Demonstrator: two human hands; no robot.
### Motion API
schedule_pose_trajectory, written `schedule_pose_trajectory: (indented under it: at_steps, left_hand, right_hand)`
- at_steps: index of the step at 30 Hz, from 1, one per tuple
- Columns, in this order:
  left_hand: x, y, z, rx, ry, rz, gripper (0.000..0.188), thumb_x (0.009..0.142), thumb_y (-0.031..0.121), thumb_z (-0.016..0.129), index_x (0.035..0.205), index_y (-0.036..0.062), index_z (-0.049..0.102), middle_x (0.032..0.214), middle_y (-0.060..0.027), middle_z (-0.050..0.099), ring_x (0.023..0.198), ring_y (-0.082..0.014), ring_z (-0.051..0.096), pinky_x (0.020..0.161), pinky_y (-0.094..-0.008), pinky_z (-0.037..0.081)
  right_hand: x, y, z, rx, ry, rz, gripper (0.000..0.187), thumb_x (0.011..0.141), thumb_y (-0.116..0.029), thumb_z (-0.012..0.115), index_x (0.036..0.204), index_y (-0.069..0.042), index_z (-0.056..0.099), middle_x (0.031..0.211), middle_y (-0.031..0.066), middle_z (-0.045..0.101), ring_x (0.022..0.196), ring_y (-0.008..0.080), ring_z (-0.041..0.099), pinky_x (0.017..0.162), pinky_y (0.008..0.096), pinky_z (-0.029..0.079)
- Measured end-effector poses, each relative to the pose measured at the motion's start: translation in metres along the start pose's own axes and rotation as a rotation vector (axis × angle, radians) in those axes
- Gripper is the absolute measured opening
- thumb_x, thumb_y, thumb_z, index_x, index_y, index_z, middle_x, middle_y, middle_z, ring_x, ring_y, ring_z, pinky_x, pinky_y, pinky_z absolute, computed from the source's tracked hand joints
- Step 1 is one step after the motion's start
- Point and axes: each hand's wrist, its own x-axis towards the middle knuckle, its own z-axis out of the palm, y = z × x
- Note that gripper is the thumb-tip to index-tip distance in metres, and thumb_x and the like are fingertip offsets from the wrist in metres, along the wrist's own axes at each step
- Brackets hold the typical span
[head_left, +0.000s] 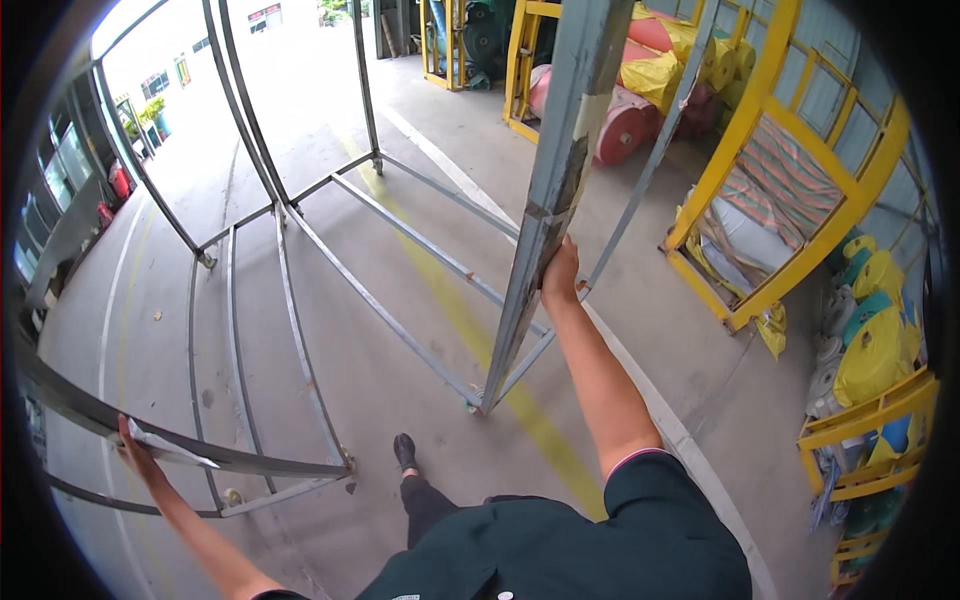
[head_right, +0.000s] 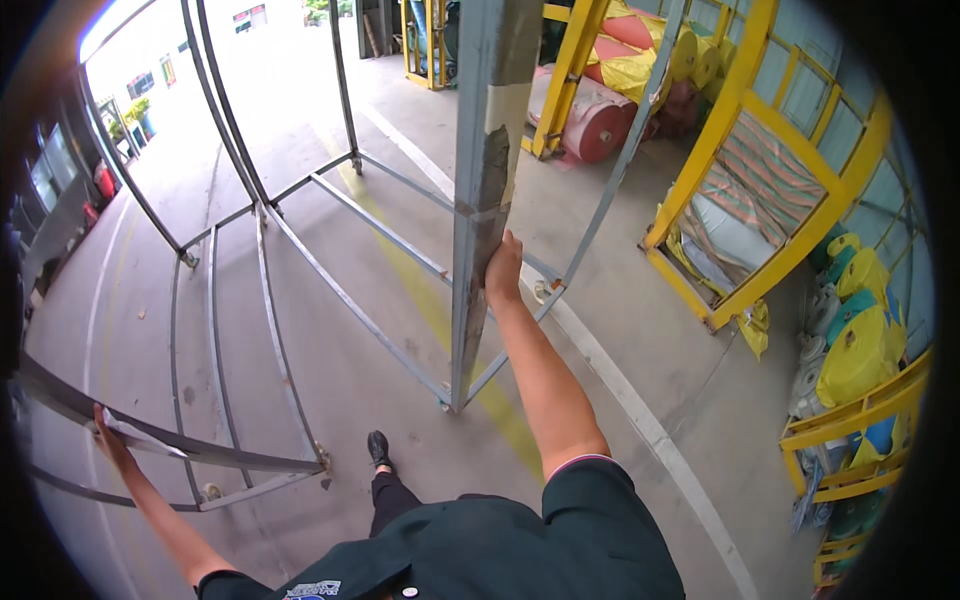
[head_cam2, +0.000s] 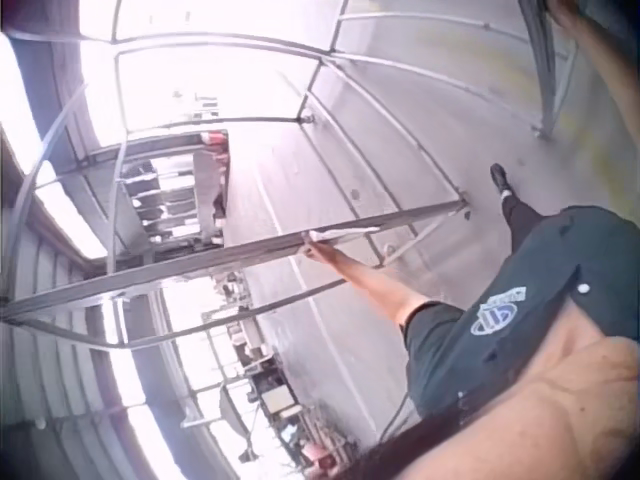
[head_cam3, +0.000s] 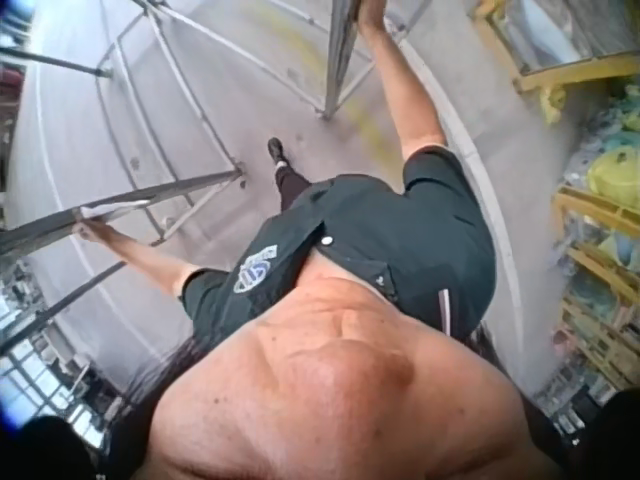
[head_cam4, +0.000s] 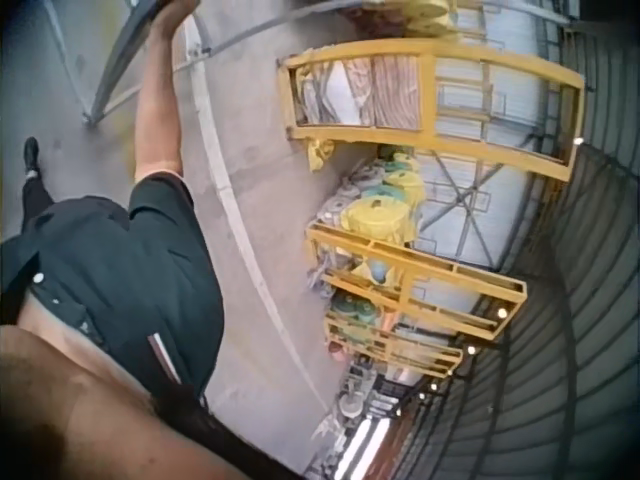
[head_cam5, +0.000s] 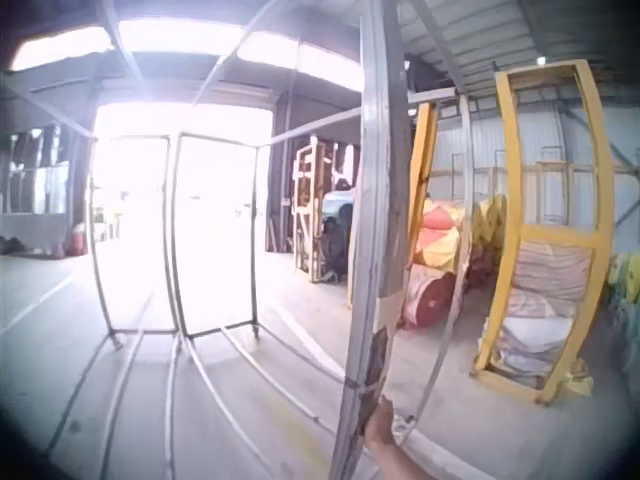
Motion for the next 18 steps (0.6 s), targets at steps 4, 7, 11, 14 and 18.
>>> schedule_pose_trajectory:
  at_steps: [4,7,11,14,18]
  left_hand:
    - [-0.028,-0.058,-0.159,-0.124,0.085,0.173,0.058,0.082,0.047,0.063,0.118,0.0014,0.061,0.112,-0.0104,0.059,0.103,-0.0188,0.055,0.093,-0.0347,0.042]
    - [-0.099,-0.035,-0.144,-0.080,0.024,-0.043,0.062,0.080,0.051,0.063,0.108,-0.0044,0.064,0.098,-0.0114,0.064,0.088,-0.0226,0.059,0.081,-0.0355,0.049]
    - [-0.208,-0.018,-0.279,0.067,0.077,-0.061,0.063,0.080,0.052,0.063,0.108,-0.0046,0.064,0.099,-0.0118,0.064,0.089,-0.0232,0.059,0.082,-0.0351,0.048]
    - [-0.223,0.040,-0.305,0.031,0.122,-0.031,0.062,0.080,0.051,0.062,0.109,-0.0040,0.064,0.100,-0.0115,0.064,0.090,-0.0230,0.059,0.083,-0.0349,0.048]
    - [-0.267,0.074,-0.376,0.095,0.107,-0.036,0.061,0.081,0.051,0.062,0.110,-0.0032,0.064,0.101,-0.0113,0.063,0.091,-0.0228,0.059,0.083,-0.0348,0.048]
  right_hand:
    - [-0.063,0.016,-0.045,-0.205,-0.172,-0.066,0.046,0.099,-0.034,0.032,0.105,0.005,0.055,0.110,0.0216,0.054,0.104,0.0300,0.049,0.097,0.0405,0.033]
    - [-0.137,-0.054,-0.095,-0.451,-0.096,-0.347,0.039,0.096,-0.024,0.032,0.106,0.001,0.059,0.109,0.0261,0.057,0.106,0.0409,0.048,0.097,0.0434,0.035]
    - [-0.265,-0.059,-0.191,-0.314,-0.191,-0.218,0.039,0.094,-0.024,0.034,0.102,0.005,0.059,0.101,0.0264,0.062,0.097,0.0404,0.054,0.088,0.0405,0.040]
    - [-0.267,-0.162,-0.172,-0.263,-0.091,-0.322,0.042,0.092,-0.026,0.035,0.098,0.008,0.060,0.095,0.0284,0.062,0.090,0.0374,0.057,0.085,0.0406,0.040]
    - [-0.310,-0.178,-0.234,-0.302,-0.024,-0.262,0.048,0.090,-0.032,0.038,0.091,0.011,0.058,0.085,0.0270,0.063,0.083,0.0319,0.057,0.082,0.0414,0.040]
